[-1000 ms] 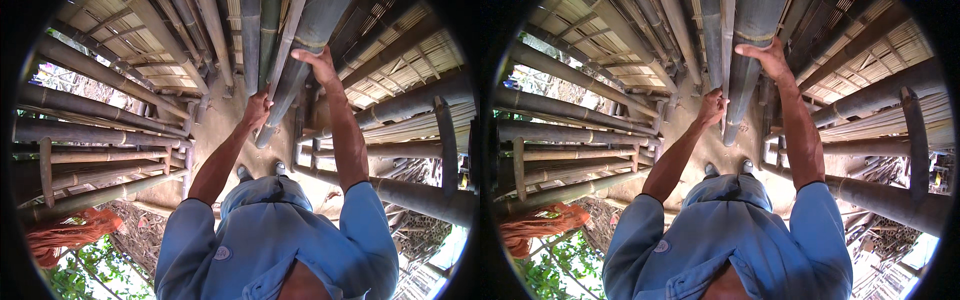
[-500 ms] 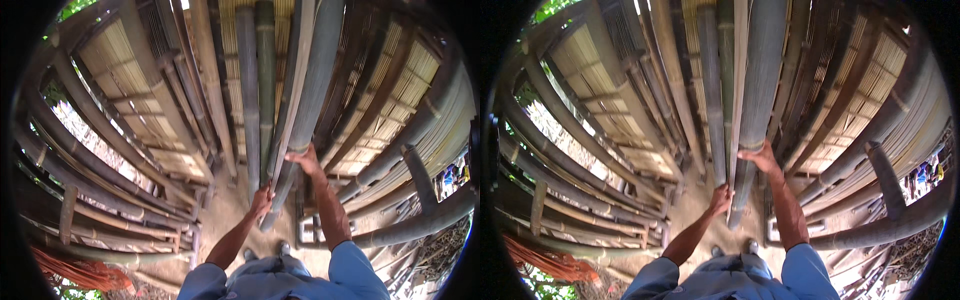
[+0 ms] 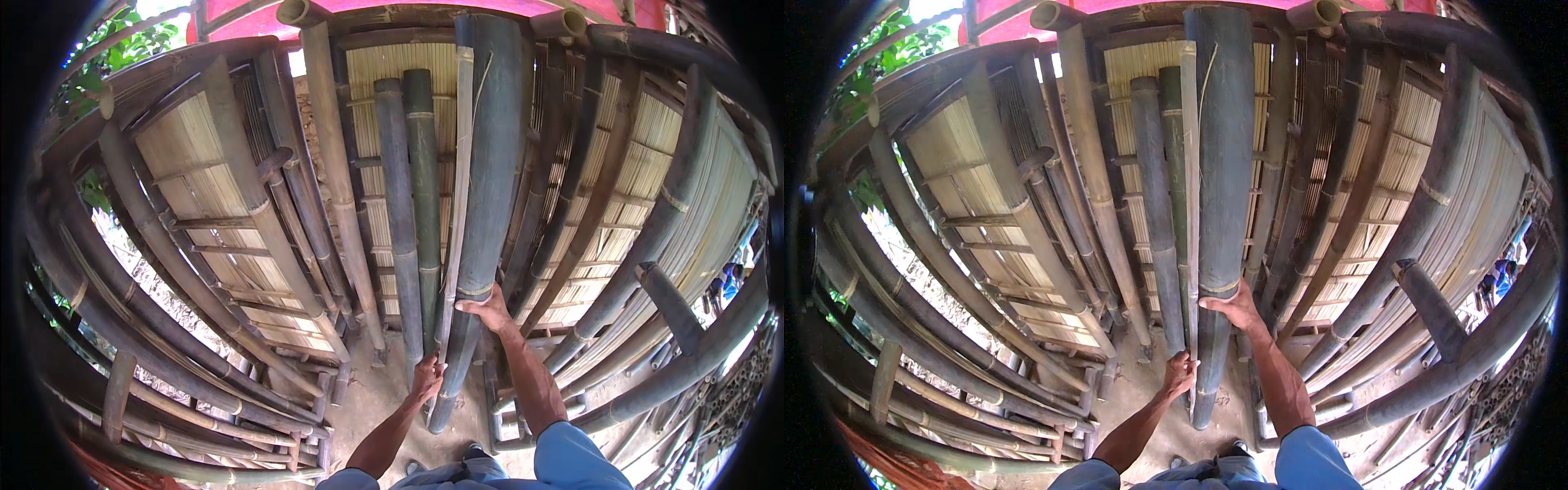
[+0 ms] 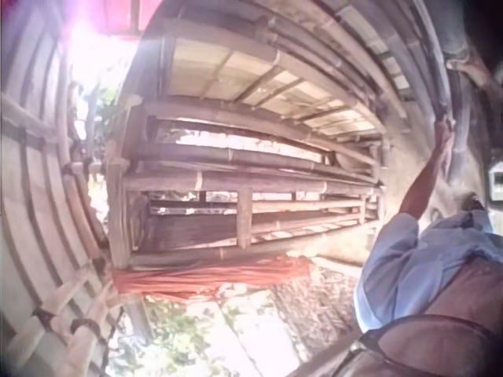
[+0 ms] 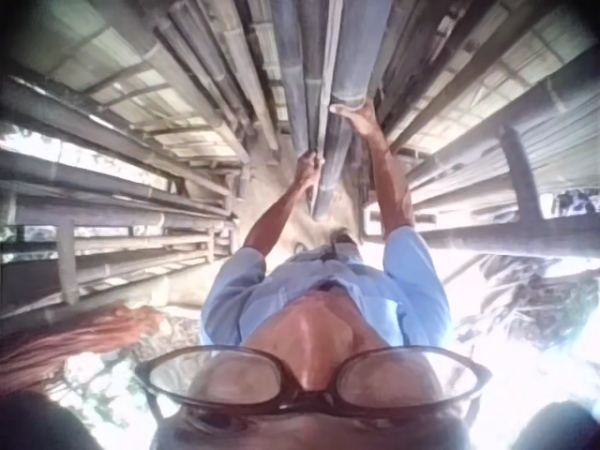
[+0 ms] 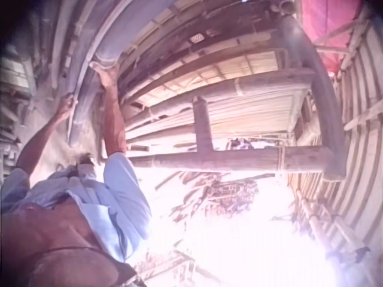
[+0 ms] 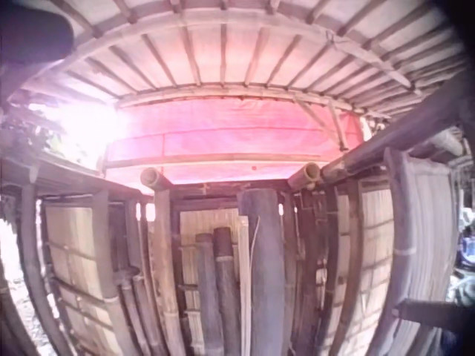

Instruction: The person trims a bamboo strip using a knife, fits a woven mat onto a bamboo frame, and lifts the structure to a vertical position. The person then moves to a storage area and picks up bamboo poles by hand.

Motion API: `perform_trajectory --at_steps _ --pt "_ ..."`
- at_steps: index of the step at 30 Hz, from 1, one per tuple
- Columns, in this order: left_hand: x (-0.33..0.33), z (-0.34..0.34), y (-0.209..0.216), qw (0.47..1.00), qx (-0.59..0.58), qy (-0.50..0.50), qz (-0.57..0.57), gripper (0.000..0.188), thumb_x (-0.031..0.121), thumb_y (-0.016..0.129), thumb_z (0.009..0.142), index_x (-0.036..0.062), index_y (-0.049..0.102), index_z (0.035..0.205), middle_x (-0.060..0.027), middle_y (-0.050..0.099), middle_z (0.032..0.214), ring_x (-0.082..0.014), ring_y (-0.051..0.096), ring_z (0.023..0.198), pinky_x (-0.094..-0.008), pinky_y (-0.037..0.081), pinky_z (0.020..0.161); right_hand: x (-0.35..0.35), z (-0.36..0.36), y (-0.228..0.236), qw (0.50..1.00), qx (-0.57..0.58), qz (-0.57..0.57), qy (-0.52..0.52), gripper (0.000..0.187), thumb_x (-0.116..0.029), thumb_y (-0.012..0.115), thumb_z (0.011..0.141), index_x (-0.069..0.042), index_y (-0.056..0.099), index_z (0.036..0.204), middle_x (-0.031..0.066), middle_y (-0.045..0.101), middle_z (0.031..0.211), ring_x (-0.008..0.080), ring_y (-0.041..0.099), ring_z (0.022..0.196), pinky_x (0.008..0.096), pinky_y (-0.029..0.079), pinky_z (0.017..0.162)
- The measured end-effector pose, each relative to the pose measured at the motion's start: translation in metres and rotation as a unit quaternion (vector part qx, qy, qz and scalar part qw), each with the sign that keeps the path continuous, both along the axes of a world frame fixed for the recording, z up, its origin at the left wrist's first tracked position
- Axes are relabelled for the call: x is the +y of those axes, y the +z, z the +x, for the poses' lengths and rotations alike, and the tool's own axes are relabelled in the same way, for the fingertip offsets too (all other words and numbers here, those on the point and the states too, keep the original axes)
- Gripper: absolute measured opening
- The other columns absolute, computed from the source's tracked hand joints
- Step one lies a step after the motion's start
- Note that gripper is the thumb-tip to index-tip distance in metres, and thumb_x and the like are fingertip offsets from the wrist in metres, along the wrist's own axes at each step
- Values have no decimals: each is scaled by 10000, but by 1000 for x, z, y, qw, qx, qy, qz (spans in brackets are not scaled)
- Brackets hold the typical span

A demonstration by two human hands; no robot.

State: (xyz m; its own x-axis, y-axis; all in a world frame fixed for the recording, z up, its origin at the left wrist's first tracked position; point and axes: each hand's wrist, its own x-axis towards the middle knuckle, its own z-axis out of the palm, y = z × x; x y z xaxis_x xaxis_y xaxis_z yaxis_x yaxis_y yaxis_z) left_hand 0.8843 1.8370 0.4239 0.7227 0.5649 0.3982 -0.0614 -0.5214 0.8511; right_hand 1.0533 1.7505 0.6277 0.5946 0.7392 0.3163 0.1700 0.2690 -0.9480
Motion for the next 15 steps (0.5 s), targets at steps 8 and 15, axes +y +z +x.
perform_trajectory --at_steps 8,15 --pt "16 18 -5 995 57 25 83 138 96 703 865 20 590 883 -195 623 748 -369 651 688 -448 501 566 14 2 18 994 -72 17 -78 879 -208 957 595 -16 475 1305 89 619 1217 183 575 1120 364 442 1023" --pt "33 52 4 995 56 -8 78 251 100 722 860 23 512 748 -190 572 672 -344 608 604 -415 443 519 34 77 -4 995 -61 -5 -73 972 -286 964 591 3 434 1353 132 607 1258 244 576 1187 399 448 1041"
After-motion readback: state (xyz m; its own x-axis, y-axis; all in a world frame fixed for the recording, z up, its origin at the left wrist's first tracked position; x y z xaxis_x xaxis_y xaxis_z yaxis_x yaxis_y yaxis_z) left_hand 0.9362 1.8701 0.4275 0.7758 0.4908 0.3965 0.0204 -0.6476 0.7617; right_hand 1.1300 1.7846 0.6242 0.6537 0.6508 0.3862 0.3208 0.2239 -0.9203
